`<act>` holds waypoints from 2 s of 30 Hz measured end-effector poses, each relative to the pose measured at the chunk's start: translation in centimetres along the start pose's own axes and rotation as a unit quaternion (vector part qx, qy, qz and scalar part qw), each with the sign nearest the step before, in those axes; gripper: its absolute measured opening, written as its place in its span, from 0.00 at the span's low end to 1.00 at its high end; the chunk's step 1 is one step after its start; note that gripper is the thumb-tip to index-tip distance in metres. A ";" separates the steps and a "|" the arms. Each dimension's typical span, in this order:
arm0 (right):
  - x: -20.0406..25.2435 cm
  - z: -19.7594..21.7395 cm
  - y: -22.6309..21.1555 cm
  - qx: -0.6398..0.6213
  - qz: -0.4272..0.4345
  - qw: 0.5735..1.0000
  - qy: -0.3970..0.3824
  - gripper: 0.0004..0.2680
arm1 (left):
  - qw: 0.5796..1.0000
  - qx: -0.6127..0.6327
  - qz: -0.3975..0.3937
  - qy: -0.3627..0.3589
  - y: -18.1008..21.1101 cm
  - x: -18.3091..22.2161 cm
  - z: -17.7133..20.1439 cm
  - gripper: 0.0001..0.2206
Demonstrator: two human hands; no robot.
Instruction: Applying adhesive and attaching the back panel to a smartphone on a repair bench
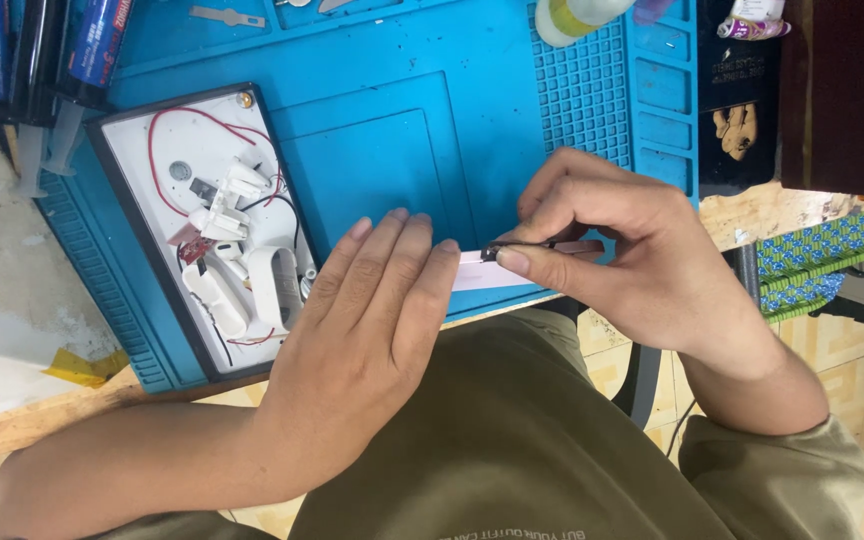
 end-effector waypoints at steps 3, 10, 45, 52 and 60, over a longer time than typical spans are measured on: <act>-0.1 0.0 0.1 0.005 0.019 1.000 0.013 0.03 | 0.999 0.037 -0.002 -0.018 -0.5 0.0 0.0 0.14; 0.8 -0.2 0.9 -0.001 0.047 0.998 0.037 0.08 | 0.957 0.280 0.050 -0.048 -2.4 -3.0 1.0 0.22; 5.9 3.2 -2.5 0.121 0.193 0.926 0.301 0.16 | 0.912 0.403 0.042 0.067 -1.1 -3.3 1.0 0.04; 13.8 0.2 3.2 0.265 0.206 0.920 0.204 0.23 | 0.913 0.402 0.047 0.053 -1.3 -3.4 0.8 0.04; 12.9 -0.7 1.9 0.365 0.202 0.890 0.183 0.19 | 0.916 0.394 0.048 0.065 -1.4 -3.5 0.7 0.04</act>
Point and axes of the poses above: each hand's wrist, its own x-axis away from the middle knuckle, its own z-axis out of the back of the hand, y = z × x, the point moved 4 cm from there along -x, towards the middle knuckle, and after that the axes turned 3 degrees about z, right-handed, at the moved point
